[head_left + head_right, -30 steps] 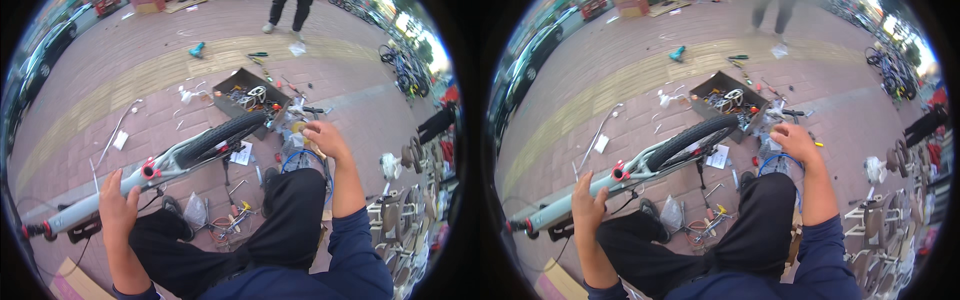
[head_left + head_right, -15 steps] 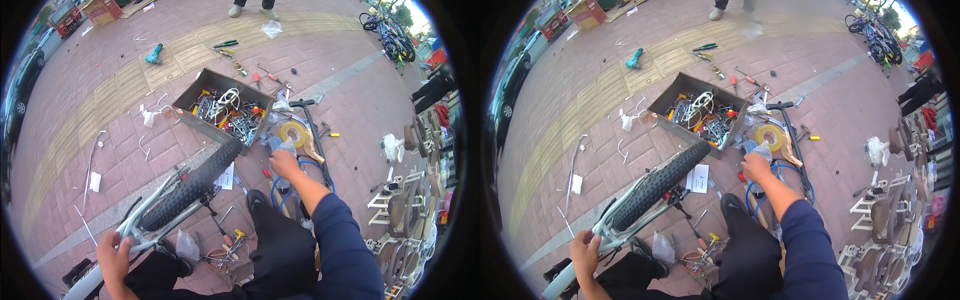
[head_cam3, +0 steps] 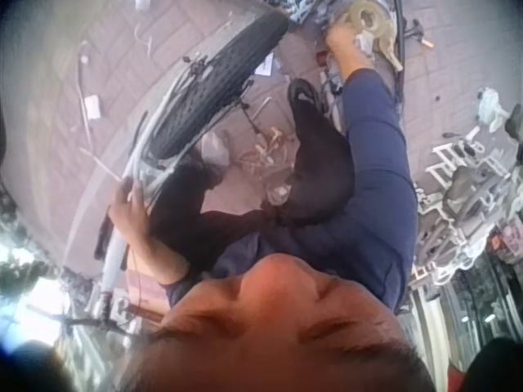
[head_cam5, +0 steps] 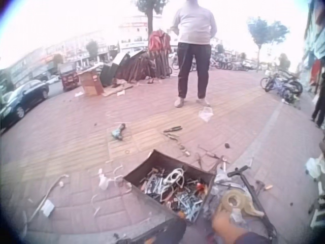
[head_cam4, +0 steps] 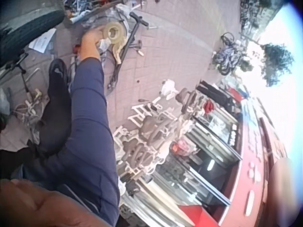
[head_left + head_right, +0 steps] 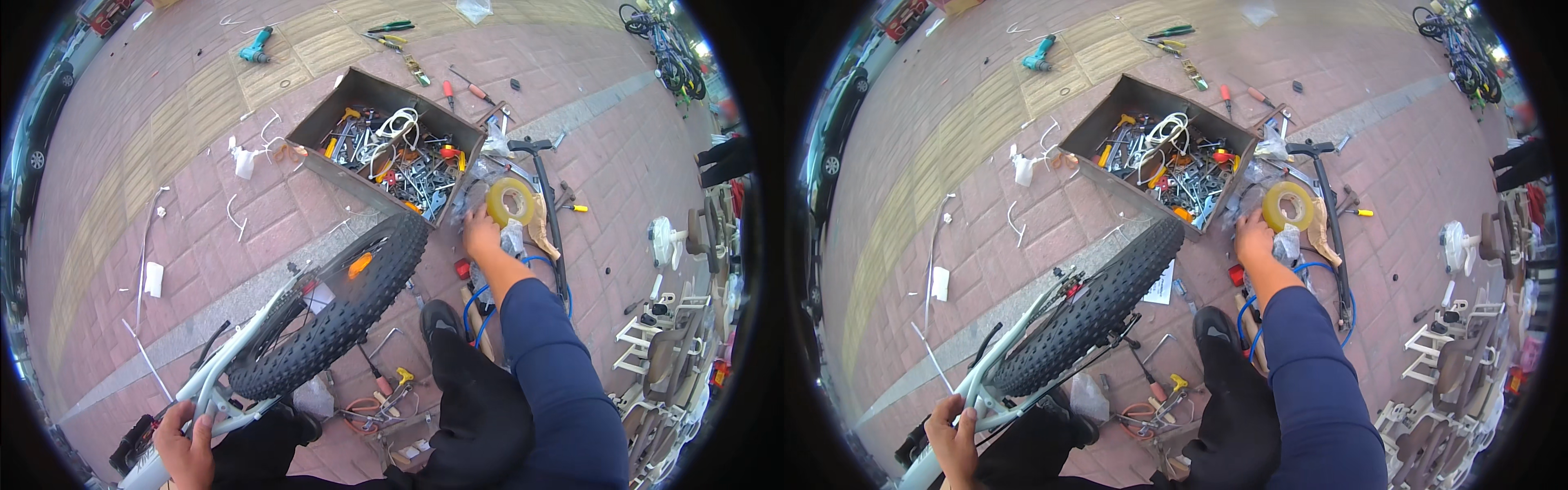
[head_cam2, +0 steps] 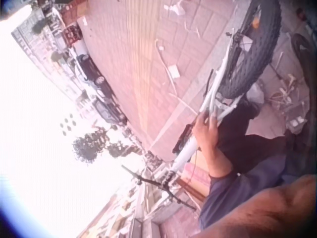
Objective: The person assembles a bicycle by attaching a pedal to the crank arm. They use a wrench to tighten the pedal onto the crank arm of a bicycle lying on its side.
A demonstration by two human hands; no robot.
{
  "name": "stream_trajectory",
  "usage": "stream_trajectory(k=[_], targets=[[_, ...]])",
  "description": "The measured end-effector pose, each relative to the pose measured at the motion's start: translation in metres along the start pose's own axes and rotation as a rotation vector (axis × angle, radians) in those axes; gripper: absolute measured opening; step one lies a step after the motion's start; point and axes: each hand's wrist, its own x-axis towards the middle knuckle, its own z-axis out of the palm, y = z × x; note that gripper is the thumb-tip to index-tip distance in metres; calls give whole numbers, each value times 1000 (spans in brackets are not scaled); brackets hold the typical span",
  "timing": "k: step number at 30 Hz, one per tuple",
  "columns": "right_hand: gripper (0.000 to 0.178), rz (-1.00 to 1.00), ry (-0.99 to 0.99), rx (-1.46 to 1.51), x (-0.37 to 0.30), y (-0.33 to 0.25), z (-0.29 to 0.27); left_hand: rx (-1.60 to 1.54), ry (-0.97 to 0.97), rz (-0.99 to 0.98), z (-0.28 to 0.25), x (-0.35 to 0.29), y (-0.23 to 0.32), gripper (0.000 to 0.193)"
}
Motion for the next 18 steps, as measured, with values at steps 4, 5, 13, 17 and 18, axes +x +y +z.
stream_trajectory(k=[4,5,13,17,18], targets=[[93,-183,73,167,-58,-19,-27,57,71,-231,-8,-14,24,47],[90,-215,27,271,-77,-18,-73,94,257,6,-6,-22,22,49],[120,-805,-545,903,-220,-3,-322,-691,-249,523,19,-58,73,57],[125,-1171,-547,782,-322,-61,-422,-1420,-843,300,59,-57,90,111],[127,-1307,-377,750,-338,-74,-415,-1604,-772,38,70,-62,93,93]])
